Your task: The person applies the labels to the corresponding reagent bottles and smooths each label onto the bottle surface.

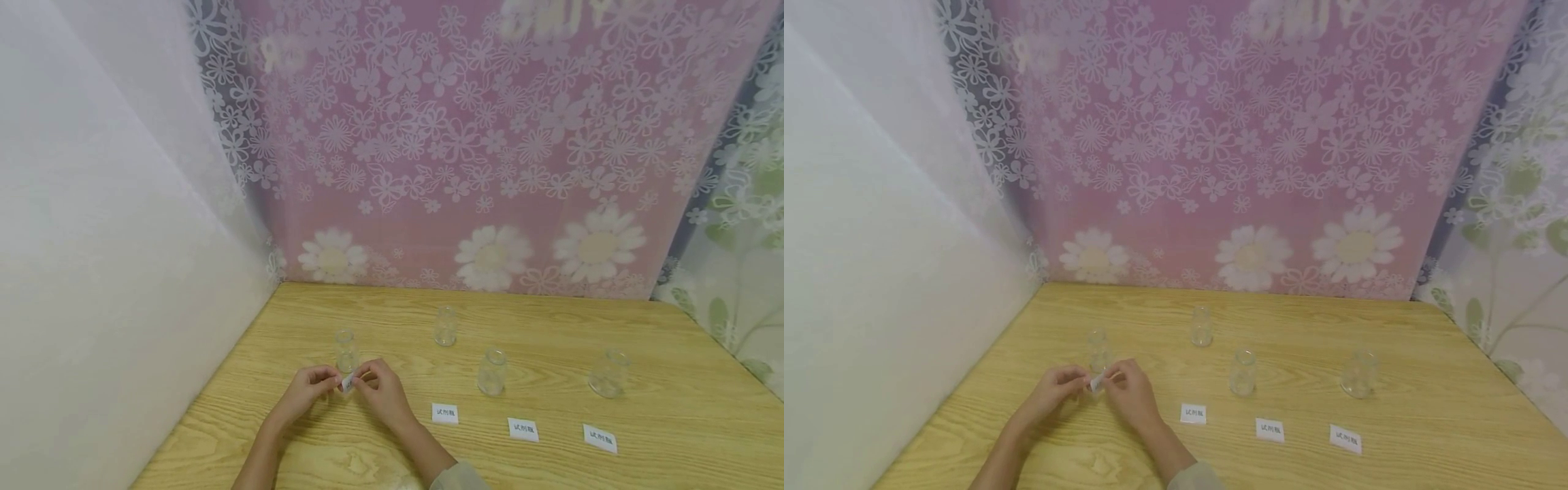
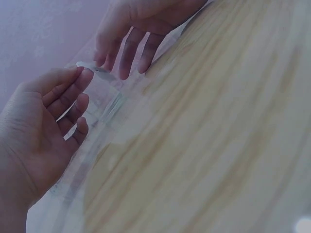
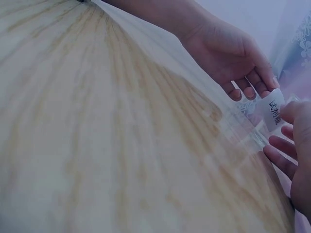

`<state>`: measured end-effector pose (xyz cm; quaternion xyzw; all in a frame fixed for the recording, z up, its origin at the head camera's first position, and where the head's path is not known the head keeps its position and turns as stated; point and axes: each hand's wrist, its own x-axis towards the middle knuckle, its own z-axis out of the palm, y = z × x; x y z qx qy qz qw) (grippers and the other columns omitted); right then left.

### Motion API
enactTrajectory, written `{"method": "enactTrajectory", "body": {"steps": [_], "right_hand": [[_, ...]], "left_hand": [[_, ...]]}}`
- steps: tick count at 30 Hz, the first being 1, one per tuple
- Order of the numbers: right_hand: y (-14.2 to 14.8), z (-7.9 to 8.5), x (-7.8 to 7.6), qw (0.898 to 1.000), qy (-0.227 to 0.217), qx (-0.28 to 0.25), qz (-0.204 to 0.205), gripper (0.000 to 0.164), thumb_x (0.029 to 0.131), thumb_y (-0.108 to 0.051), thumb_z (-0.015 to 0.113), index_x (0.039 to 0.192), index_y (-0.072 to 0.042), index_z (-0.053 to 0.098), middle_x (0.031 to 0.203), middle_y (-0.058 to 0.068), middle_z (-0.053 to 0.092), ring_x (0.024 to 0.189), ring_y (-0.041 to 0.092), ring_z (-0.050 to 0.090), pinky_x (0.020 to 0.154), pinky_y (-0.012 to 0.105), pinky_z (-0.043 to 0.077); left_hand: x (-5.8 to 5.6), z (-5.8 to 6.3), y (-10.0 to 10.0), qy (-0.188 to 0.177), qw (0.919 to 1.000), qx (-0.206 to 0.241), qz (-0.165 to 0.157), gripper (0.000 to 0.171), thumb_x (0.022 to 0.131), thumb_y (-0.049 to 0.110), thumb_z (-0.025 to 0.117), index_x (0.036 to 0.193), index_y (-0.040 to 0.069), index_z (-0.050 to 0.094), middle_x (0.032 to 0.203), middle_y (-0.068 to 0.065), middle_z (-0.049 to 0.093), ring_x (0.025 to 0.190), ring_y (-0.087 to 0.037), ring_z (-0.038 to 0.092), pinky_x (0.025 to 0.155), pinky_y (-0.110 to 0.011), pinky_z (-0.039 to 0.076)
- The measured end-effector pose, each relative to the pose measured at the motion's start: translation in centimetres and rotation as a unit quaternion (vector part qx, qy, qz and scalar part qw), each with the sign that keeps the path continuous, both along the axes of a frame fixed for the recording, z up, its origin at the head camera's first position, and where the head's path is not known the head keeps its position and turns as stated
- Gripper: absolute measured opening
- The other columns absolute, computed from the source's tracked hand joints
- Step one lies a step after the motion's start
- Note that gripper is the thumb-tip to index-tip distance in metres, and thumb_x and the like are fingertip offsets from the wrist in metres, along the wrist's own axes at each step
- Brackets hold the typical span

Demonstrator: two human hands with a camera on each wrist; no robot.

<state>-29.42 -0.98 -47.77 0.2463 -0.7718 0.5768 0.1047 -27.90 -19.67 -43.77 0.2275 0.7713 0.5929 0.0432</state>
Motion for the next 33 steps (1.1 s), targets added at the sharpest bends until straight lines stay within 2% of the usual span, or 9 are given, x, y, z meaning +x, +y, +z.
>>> {"method": "enactTrajectory", "body": {"steps": [4, 8, 11, 15, 17, 19, 23, 30, 33], "right_hand": [[-0.1, 0.5, 0.3, 1.000, -0.011, -0.002, 0.018, 0.013, 0.090, -0.018, 0.061, 0.096, -0.006, 0.063, 0.102, 0.006, 0.056, 0.089, 0.023, 0.057, 0.074, 0.032, 0.050], [0.1, 2.3, 1.5, 0.999, -0.035, -0.007, 0.042, 0.016, 0.089, -0.014, 0.063, 0.096, 0.000, 0.063, 0.105, 0.013, 0.055, 0.091, 0.028, 0.057, 0.075, 0.034, 0.050], [0.2, 3.6, 2.4, 0.998, -0.040, -0.005, 0.055, 0.014, 0.088, -0.012, 0.063, 0.092, 0.002, 0.064, 0.109, 0.017, 0.054, 0.095, 0.032, 0.056, 0.076, 0.033, 0.050], [0.2, 3.7, 2.5, 0.998, -0.033, -0.001, 0.060, 0.014, 0.089, -0.010, 0.061, 0.091, 0.003, 0.064, 0.109, 0.018, 0.056, 0.100, 0.034, 0.054, 0.078, 0.032, 0.050], [0.2, 3.7, 2.4, 0.998, -0.028, 0.000, 0.060, 0.014, 0.090, -0.009, 0.059, 0.090, 0.004, 0.064, 0.108, 0.018, 0.056, 0.100, 0.034, 0.054, 0.078, 0.033, 0.050], [0.1, 3.7, 2.4, 0.998, -0.023, 0.000, 0.058, 0.013, 0.090, -0.006, 0.058, 0.088, 0.005, 0.064, 0.106, 0.018, 0.057, 0.100, 0.034, 0.054, 0.078, 0.034, 0.050], [0.1, 3.9, 2.6, 0.999, -0.016, 0.004, 0.048, 0.011, 0.090, -0.003, 0.057, 0.086, 0.005, 0.063, 0.104, 0.018, 0.058, 0.096, 0.033, 0.055, 0.076, 0.036, 0.050], [0.1, 4.1, 2.8, 1.000, -0.017, 0.001, 0.022, 0.007, 0.089, 0.000, 0.058, 0.088, 0.005, 0.061, 0.102, 0.018, 0.058, 0.088, 0.028, 0.056, 0.073, 0.034, 0.050], [0.1, 4.0, 2.8, 1.000, -0.018, 0.001, 0.020, 0.007, 0.089, 0.000, 0.058, 0.088, 0.006, 0.061, 0.102, 0.018, 0.058, 0.088, 0.029, 0.056, 0.073, 0.034, 0.050]], "left_hand": [[0.1, 0.1, 0.0, 0.002, 1.0000, -0.005, -0.004, 0.019, 0.095, 0.005, 0.049, 0.097, -0.011, 0.059, 0.091, -0.018, 0.061, 0.087, -0.037, 0.053, 0.074, -0.036, 0.047], [-0.1, -0.2, 0.0, -0.009, 0.9999, 0.000, -0.009, 0.019, 0.095, 0.006, 0.050, 0.097, -0.010, 0.060, 0.091, -0.015, 0.062, 0.088, -0.032, 0.056, 0.076, -0.039, 0.048], [-0.6, -0.9, -0.2, -0.010, 0.9998, 0.003, -0.014, 0.019, 0.094, 0.008, 0.051, 0.098, -0.008, 0.061, 0.092, -0.013, 0.063, 0.088, -0.025, 0.057, 0.077, -0.038, 0.048], [-0.5, -0.8, -0.2, -0.008, 0.9998, -0.003, -0.016, 0.019, 0.094, 0.008, 0.052, 0.098, -0.008, 0.061, 0.093, -0.013, 0.063, 0.088, -0.022, 0.058, 0.078, -0.036, 0.049], [-0.1, -0.1, 0.0, -0.010, 0.9998, -0.008, -0.016, 0.018, 0.094, 0.005, 0.051, 0.098, -0.010, 0.060, 0.093, -0.016, 0.063, 0.088, -0.024, 0.058, 0.079, -0.038, 0.049], [0.0, 0.0, 0.0, -0.011, 0.9998, -0.008, -0.017, 0.018, 0.094, 0.005, 0.050, 0.098, -0.010, 0.060, 0.093, -0.016, 0.062, 0.088, -0.024, 0.058, 0.079, -0.038, 0.049], [0.1, 0.1, 0.0, -0.011, 0.9997, -0.007, -0.021, 0.019, 0.095, 0.005, 0.049, 0.098, -0.011, 0.058, 0.093, -0.019, 0.061, 0.089, -0.027, 0.058, 0.080, -0.041, 0.049], [0.3, 0.3, 0.1, -0.018, 0.9998, -0.005, -0.008, 0.019, 0.095, 0.003, 0.047, 0.099, -0.013, 0.057, 0.093, -0.021, 0.060, 0.090, -0.038, 0.055, 0.078, -0.042, 0.048], [0.2, 0.1, 0.0, -0.017, 0.9999, -0.004, -0.002, 0.019, 0.096, 0.004, 0.046, 0.099, -0.013, 0.056, 0.093, -0.020, 0.059, 0.089, -0.037, 0.054, 0.077, -0.041, 0.048]]}}
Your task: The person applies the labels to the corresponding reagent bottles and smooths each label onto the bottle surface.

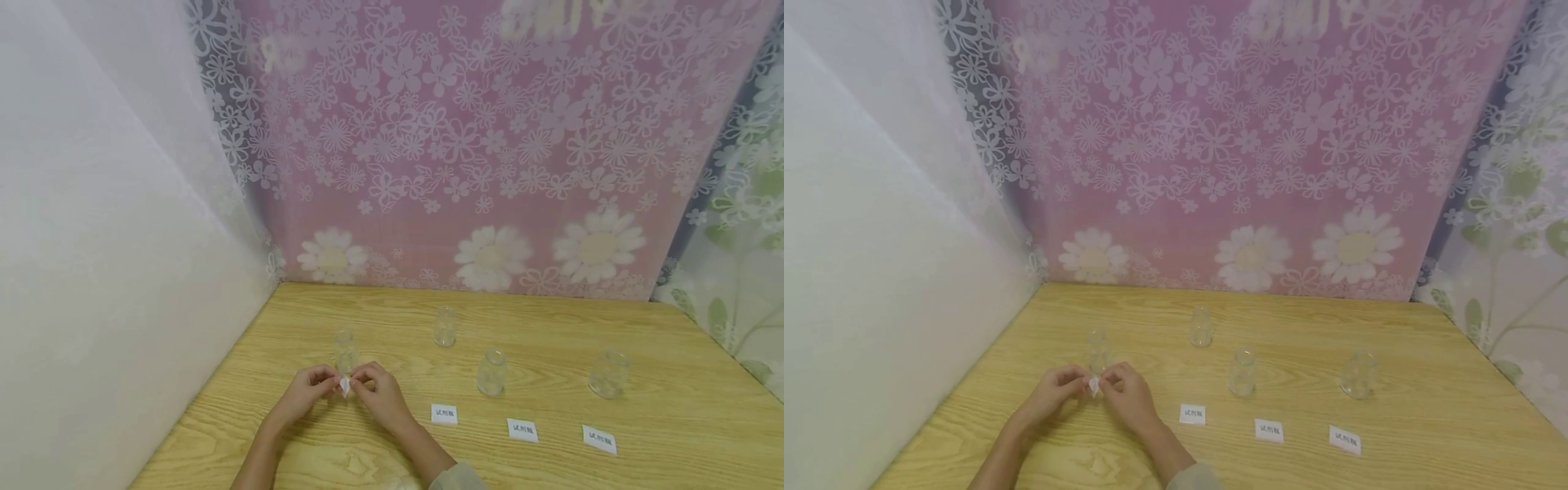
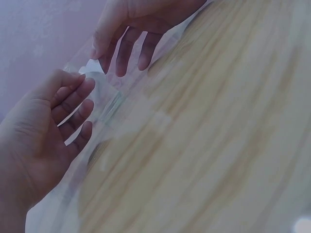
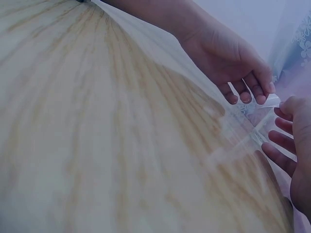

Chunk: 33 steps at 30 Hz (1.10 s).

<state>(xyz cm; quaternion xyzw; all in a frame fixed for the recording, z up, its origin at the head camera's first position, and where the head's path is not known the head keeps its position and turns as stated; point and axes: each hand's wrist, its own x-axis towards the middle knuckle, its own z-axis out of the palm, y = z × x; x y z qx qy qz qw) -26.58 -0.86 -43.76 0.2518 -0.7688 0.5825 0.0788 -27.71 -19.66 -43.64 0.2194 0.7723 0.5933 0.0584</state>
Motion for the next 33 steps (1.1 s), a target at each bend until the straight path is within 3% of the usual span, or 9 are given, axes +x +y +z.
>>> {"method": "enactTrajectory", "body": {"steps": [6, 11, 15, 20, 28, 33], "right_hand": [[0.0, -0.2, -0.2, 1.000, -0.002, -0.004, 0.004, 0.008, 0.089, 0.000, 0.057, 0.089, 0.007, 0.060, 0.099, 0.017, 0.057, 0.087, 0.029, 0.055, 0.073, 0.034, 0.051], [-0.1, -2.3, -1.6, 1.000, 0.007, -0.001, -0.007, 0.008, 0.089, -0.004, 0.059, 0.090, 0.003, 0.062, 0.096, 0.009, 0.059, 0.085, 0.023, 0.055, 0.070, 0.029, 0.050], [-0.2, -3.5, -2.4, 1.000, 0.012, 0.007, -0.014, 0.008, 0.090, -0.011, 0.061, 0.091, -0.004, 0.064, 0.095, 0.002, 0.059, 0.085, 0.016, 0.055, 0.069, 0.025, 0.049], [-0.2, -3.7, -2.6, 1.000, 0.016, 0.001, -0.009, 0.009, 0.090, -0.014, 0.061, 0.091, -0.006, 0.064, 0.094, 0.000, 0.059, 0.085, 0.015, 0.055, 0.069, 0.025, 0.050], [-0.3, -3.7, -2.6, 1.000, 0.017, 0.007, -0.014, 0.007, 0.088, -0.010, 0.062, 0.090, -0.003, 0.064, 0.092, 0.003, 0.060, 0.082, 0.016, 0.055, 0.067, 0.025, 0.048], [-0.3, -3.8, -2.8, 1.000, 0.007, -0.001, -0.008, 0.007, 0.087, -0.006, 0.063, 0.089, 0.001, 0.064, 0.093, 0.007, 0.061, 0.083, 0.023, 0.056, 0.068, 0.026, 0.049]], "left_hand": [[-1.0, -1.7, -0.5, 0.016, 0.9995, 0.000, 0.026, 0.018, 0.096, 0.006, 0.048, 0.099, -0.010, 0.056, 0.092, -0.017, 0.059, 0.082, -0.031, 0.054, 0.070, -0.033, 0.048], [-1.7, -2.8, -0.7, 0.021, 0.9979, 0.004, 0.061, 0.019, 0.096, 0.011, 0.050, 0.099, -0.007, 0.055, 0.090, -0.013, 0.059, 0.077, -0.022, 0.054, 0.068, -0.030, 0.048], [-1.8, -2.9, -0.7, 0.018, 0.9960, 0.020, 0.085, 0.020, 0.095, 0.011, 0.052, 0.098, -0.009, 0.054, 0.086, -0.014, 0.059, 0.072, -0.019, 0.055, 0.065, -0.028, 0.048], [-1.9, -3.0, -0.6, 0.019, 0.9926, 0.016, 0.119, 0.016, 0.094, 0.008, 0.052, 0.097, -0.008, 0.054, 0.080, -0.014, 0.060, 0.067, -0.018, 0.054, 0.060, -0.025, 0.047], [-2.0, -3.1, -0.6, 0.031, 0.9811, -0.015, 0.191, 0.010, 0.093, 0.009, 0.054, 0.095, -0.001, 0.057, 0.076, -0.005, 0.057, 0.064, -0.017, 0.049, 0.054, -0.023, 0.044], [-2.1, -2.9, -0.5, 0.042, 0.9760, -0.034, 0.211, 0.009, 0.093, 0.008, 0.054, 0.094, -0.001, 0.057, 0.076, -0.005, 0.056, 0.063, -0.016, 0.049, 0.053, -0.022, 0.043]]}}
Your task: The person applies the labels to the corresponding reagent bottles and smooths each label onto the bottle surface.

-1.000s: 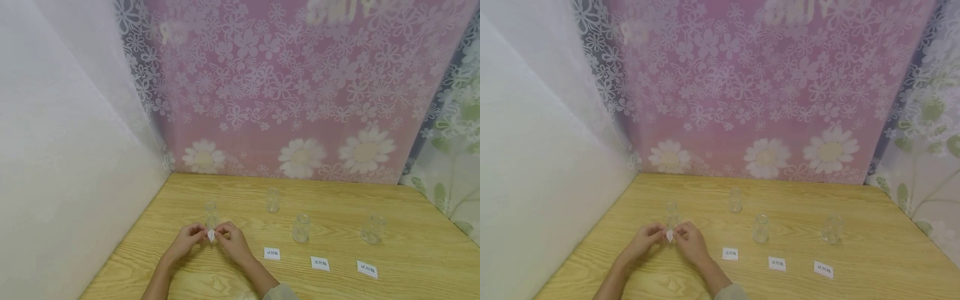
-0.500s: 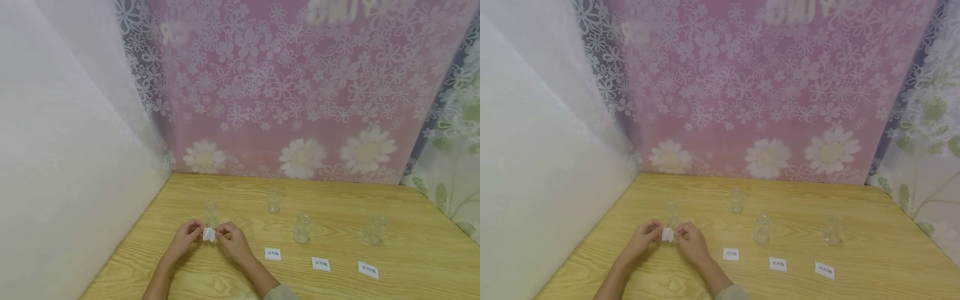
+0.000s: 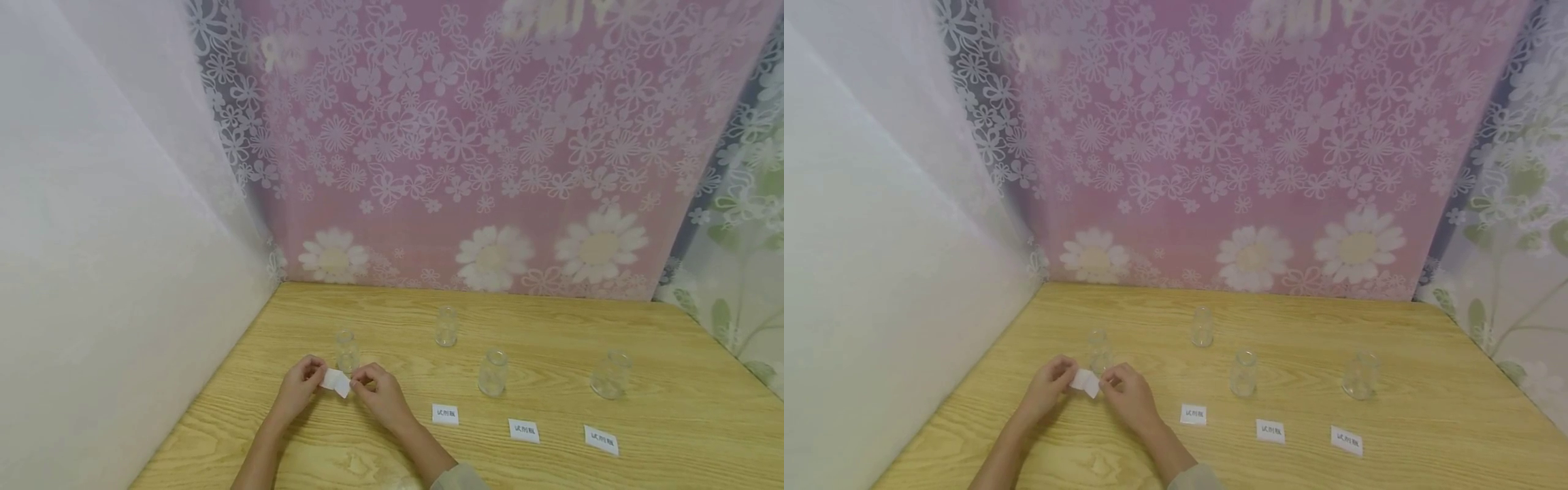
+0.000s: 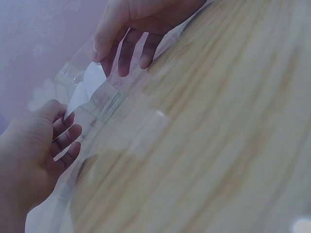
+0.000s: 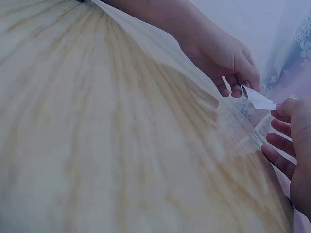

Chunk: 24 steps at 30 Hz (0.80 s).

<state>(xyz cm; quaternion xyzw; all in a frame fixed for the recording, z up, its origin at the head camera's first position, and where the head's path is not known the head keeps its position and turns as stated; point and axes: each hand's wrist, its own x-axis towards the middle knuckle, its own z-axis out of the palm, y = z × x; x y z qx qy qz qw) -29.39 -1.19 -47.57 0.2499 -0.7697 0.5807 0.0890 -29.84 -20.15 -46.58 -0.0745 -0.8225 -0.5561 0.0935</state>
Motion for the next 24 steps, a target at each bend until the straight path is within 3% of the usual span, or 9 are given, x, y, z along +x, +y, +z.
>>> {"method": "enactTrajectory", "body": {"steps": [9, 17, 24], "right_hand": [[0.1, 0.1, 0.1, 1.000, 0.005, 0.024, -0.006, 0.007, 0.088, -0.011, 0.062, 0.086, -0.005, 0.064, 0.090, -0.001, 0.059, 0.081, 0.014, 0.055, 0.069, 0.024, 0.048], [0.2, 0.2, 0.2, 0.999, -0.002, 0.034, -0.020, 0.007, 0.089, -0.010, 0.060, 0.086, -0.005, 0.064, 0.090, -0.001, 0.058, 0.081, 0.016, 0.055, 0.068, 0.024, 0.048], [0.2, 0.2, 0.2, 0.998, -0.008, 0.035, -0.045, 0.009, 0.089, -0.012, 0.060, 0.086, -0.004, 0.064, 0.091, 0.000, 0.060, 0.083, 0.018, 0.056, 0.069, 0.026, 0.048]], "left_hand": [[-0.3, -0.5, -0.3, 0.029, 0.9973, -0.065, 0.017, 0.005, 0.093, 0.005, 0.053, 0.094, 0.000, 0.055, 0.076, -0.003, 0.055, 0.066, -0.014, 0.049, 0.055, -0.020, 0.041], [-0.4, -0.7, -0.9, 0.035, 0.9951, -0.079, 0.047, 0.012, 0.095, 0.008, 0.051, 0.097, -0.002, 0.055, 0.080, -0.004, 0.055, 0.068, -0.015, 0.048, 0.055, -0.021, 0.042], [-0.6, -1.2, -1.4, 0.054, 0.9859, -0.136, 0.082, 0.010, 0.091, 0.005, 0.055, 0.093, -0.004, 0.058, 0.080, -0.006, 0.056, 0.073, -0.019, 0.050, 0.062, -0.029, 0.043]]}}
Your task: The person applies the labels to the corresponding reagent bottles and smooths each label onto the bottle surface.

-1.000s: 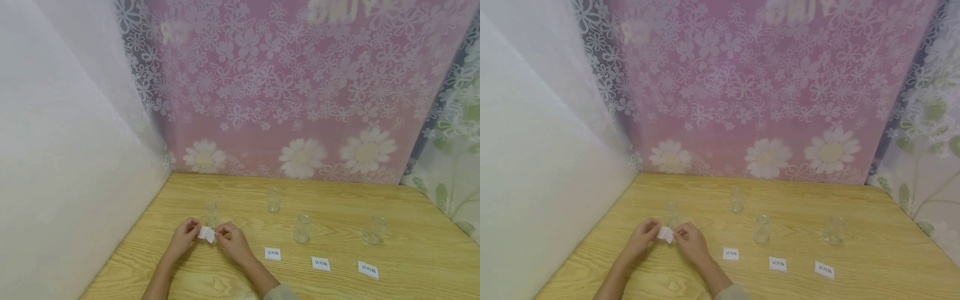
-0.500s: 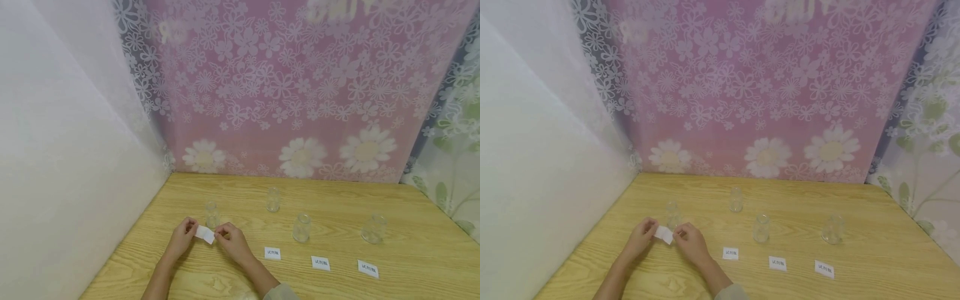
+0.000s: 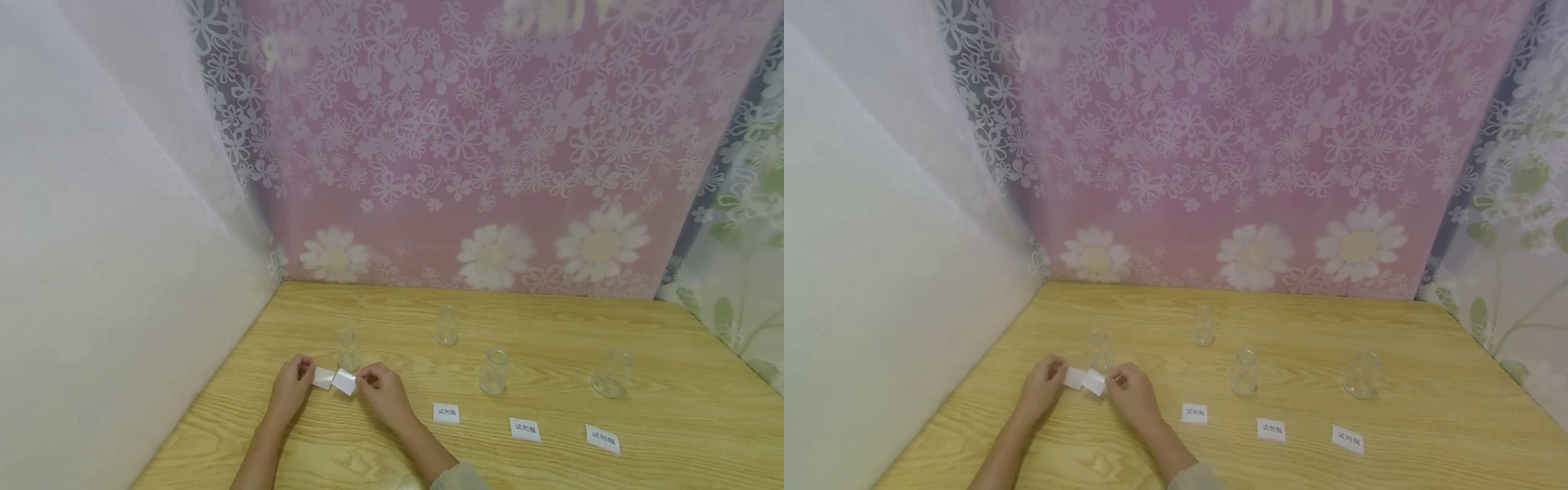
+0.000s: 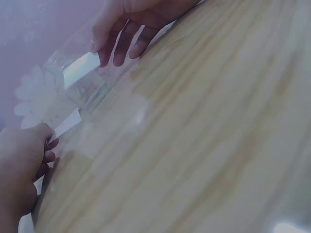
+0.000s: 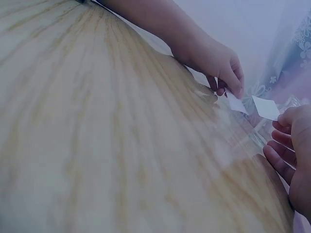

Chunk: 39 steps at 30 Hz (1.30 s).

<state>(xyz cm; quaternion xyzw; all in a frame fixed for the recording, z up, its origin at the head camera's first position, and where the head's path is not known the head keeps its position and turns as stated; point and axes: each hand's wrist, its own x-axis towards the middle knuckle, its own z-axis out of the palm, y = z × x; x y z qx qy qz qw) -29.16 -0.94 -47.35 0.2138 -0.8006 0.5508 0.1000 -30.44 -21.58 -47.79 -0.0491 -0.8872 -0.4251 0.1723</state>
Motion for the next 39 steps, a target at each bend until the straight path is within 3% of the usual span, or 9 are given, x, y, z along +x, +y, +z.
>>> {"method": "enactTrajectory", "body": {"steps": [10, 14, 18, 25, 32, 39], "right_hand": [[0.35, -0.25, -0.28, 1.000, -0.010, -0.012, -0.003, 0.009, 0.089, -0.013, 0.060, 0.087, -0.004, 0.063, 0.093, 0.002, 0.060, 0.084, 0.019, 0.056, 0.069, 0.026, 0.048], [0.42, -0.47, -0.33, 1.000, -0.014, -0.009, -0.002, 0.010, 0.090, -0.013, 0.060, 0.088, -0.004, 0.063, 0.093, 0.002, 0.060, 0.084, 0.019, 0.056, 0.070, 0.026, 0.048], [0.47, -0.58, -0.34, 1.000, -0.017, -0.007, -0.004, 0.011, 0.090, -0.014, 0.060, 0.088, -0.004, 0.063, 0.092, 0.001, 0.060, 0.083, 0.018, 0.056, 0.070, 0.026, 0.048], [0.47, -0.63, -0.47, 1.000, -0.016, -0.006, -0.009, 0.011, 0.090, -0.016, 0.060, 0.086, -0.005, 0.063, 0.090, 0.000, 0.060, 0.082, 0.019, 0.056, 0.069, 0.027, 0.048], [0.25, -0.84, -0.48, 1.000, -0.016, -0.002, -0.007, 0.011, 0.090, -0.016, 0.060, 0.085, -0.006, 0.063, 0.090, 0.000, 0.059, 0.083, 0.018, 0.056, 0.069, 0.027, 0.048], [0.02, -0.79, -0.40, 1.000, -0.009, 0.003, -0.010, 0.011, 0.089, -0.016, 0.060, 0.085, -0.006, 0.063, 0.090, -0.001, 0.059, 0.082, 0.018, 0.056, 0.069, 0.028, 0.048]], "left_hand": [[-0.87, -0.65, -0.33, 0.041, 0.9979, -0.050, 0.012, 0.004, 0.086, 0.003, 0.060, 0.084, 0.000, 0.061, 0.072, -0.002, 0.054, 0.071, -0.019, 0.046, 0.060, -0.029, 0.041], [-0.80, -0.68, -0.38, 0.041, 0.9972, -0.060, 0.020, 0.004, 0.085, 0.002, 0.061, 0.081, 0.001, 0.062, 0.066, 0.001, 0.052, 0.068, -0.018, 0.044, 0.059, -0.028, 0.039], [-0.64, -0.70, -0.38, 0.028, 0.9974, -0.061, 0.025, 0.005, 0.083, 0.002, 0.063, 0.079, 0.001, 0.064, 0.064, 0.003, 0.049, 0.067, -0.017, 0.041, 0.059, -0.027, 0.037], [-0.66, -0.60, -0.24, 0.035, 0.9978, -0.045, 0.034, 0.006, 0.081, 0.002, 0.066, 0.076, 0.003, 0.064, 0.064, 0.003, 0.051, 0.067, -0.017, 0.042, 0.058, -0.027, 0.038], [-0.39, -0.73, -0.47, 0.013, 0.9989, -0.026, 0.037, 0.006, 0.083, 0.004, 0.066, 0.079, 0.000, 0.063, 0.067, 0.002, 0.052, 0.071, -0.017, 0.043, 0.058, -0.025, 0.040], [-0.21, -0.72, -0.71, 0.021, 0.9984, -0.033, 0.040, 0.005, 0.080, 0.000, 0.066, 0.078, 0.002, 0.062, 0.065, 0.002, 0.051, 0.069, -0.017, 0.043, 0.058, -0.026, 0.039]]}}
